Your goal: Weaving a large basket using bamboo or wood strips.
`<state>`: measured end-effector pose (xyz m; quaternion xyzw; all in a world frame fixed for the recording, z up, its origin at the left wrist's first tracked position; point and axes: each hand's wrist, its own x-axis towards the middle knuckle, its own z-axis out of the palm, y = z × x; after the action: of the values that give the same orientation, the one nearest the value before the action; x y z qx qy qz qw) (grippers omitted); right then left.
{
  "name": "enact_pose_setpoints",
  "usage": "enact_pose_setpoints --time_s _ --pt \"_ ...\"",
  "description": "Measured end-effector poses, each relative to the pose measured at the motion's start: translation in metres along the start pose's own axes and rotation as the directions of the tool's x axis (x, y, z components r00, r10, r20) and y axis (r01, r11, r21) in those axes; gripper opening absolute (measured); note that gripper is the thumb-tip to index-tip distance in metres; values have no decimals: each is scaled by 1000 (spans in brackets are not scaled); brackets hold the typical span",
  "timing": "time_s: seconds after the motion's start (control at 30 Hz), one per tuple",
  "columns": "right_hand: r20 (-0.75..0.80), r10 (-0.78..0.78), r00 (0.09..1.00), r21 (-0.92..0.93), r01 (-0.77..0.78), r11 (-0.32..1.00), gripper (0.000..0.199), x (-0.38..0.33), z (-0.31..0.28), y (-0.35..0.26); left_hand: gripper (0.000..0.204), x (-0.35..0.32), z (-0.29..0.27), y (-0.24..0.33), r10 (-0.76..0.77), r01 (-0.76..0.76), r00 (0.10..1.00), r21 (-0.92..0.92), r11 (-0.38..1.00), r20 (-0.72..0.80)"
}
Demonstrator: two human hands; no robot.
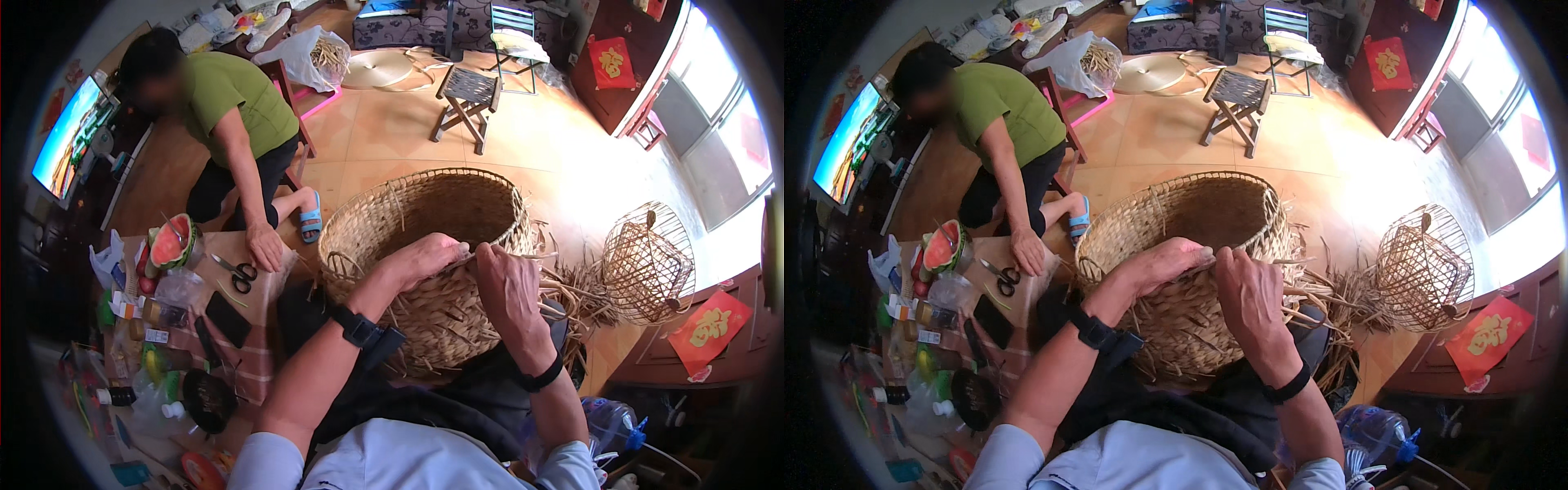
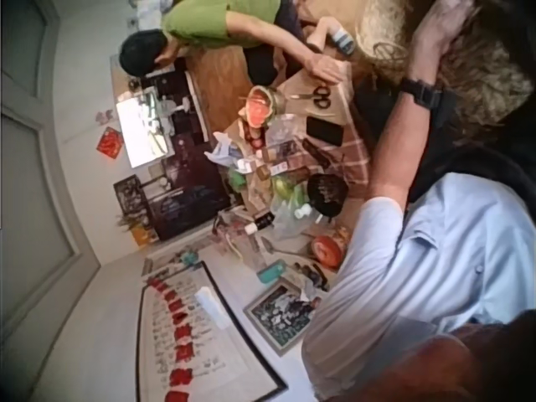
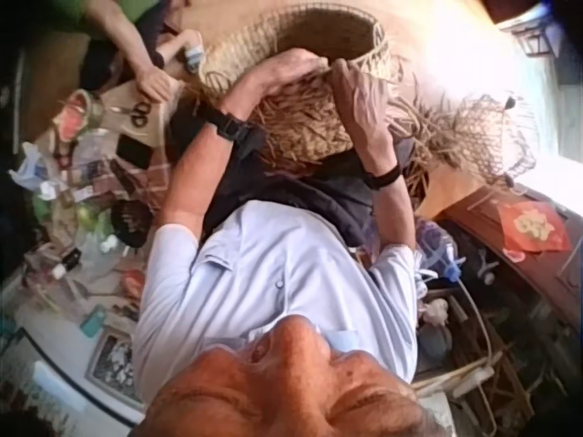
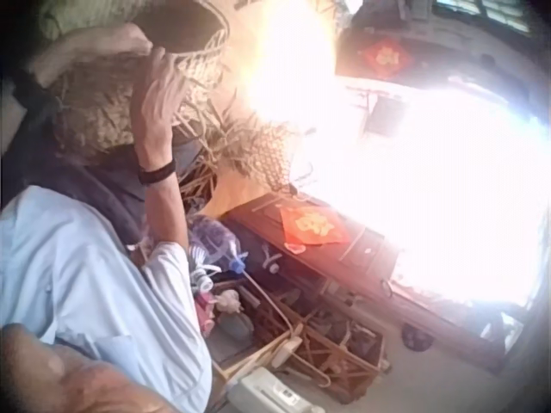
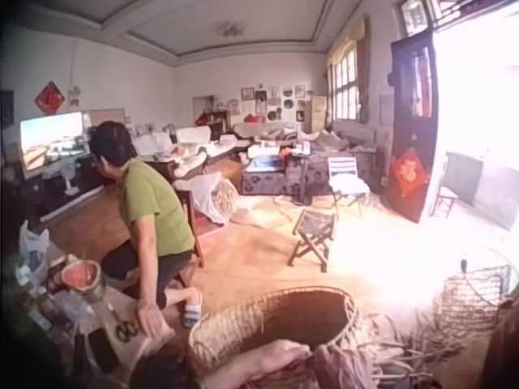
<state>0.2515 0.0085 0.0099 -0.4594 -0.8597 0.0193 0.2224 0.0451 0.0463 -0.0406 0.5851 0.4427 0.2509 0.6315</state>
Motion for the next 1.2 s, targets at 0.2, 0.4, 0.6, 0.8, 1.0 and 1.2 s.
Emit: enact_pose_setpoints --time_s 0.2,0.4,0.6,0.8,1.0,1.2 --pt "42 66 997 -22 -65 998 17 4 -2 1 32 0 -8 0 -192 280 958 -534 798 215" --pt "78 134 988 -72 -129 989 23 -10 -37 -6 32 3 -8 -9 -184 219 973 -329 918 137" --pt "137 101 985 -45 -96 994 13 -16 -38 -13 29 0 -5 -4 -235 239 971 -132 962 42" --pt "144 70 987 -15 -68 998 6 -3 9 6 23 -4 1 -8 -95 32 986 -400 916 -137" --pt "-29 -75 997 110 77 991 18 18 -18 40 21 18 26 -9 119 -87 924 101 991 -363" --pt "101 -234 967 347 187 919 48 36 17 86 23 -3 46 -17 502 -171 531 494 852 -683"
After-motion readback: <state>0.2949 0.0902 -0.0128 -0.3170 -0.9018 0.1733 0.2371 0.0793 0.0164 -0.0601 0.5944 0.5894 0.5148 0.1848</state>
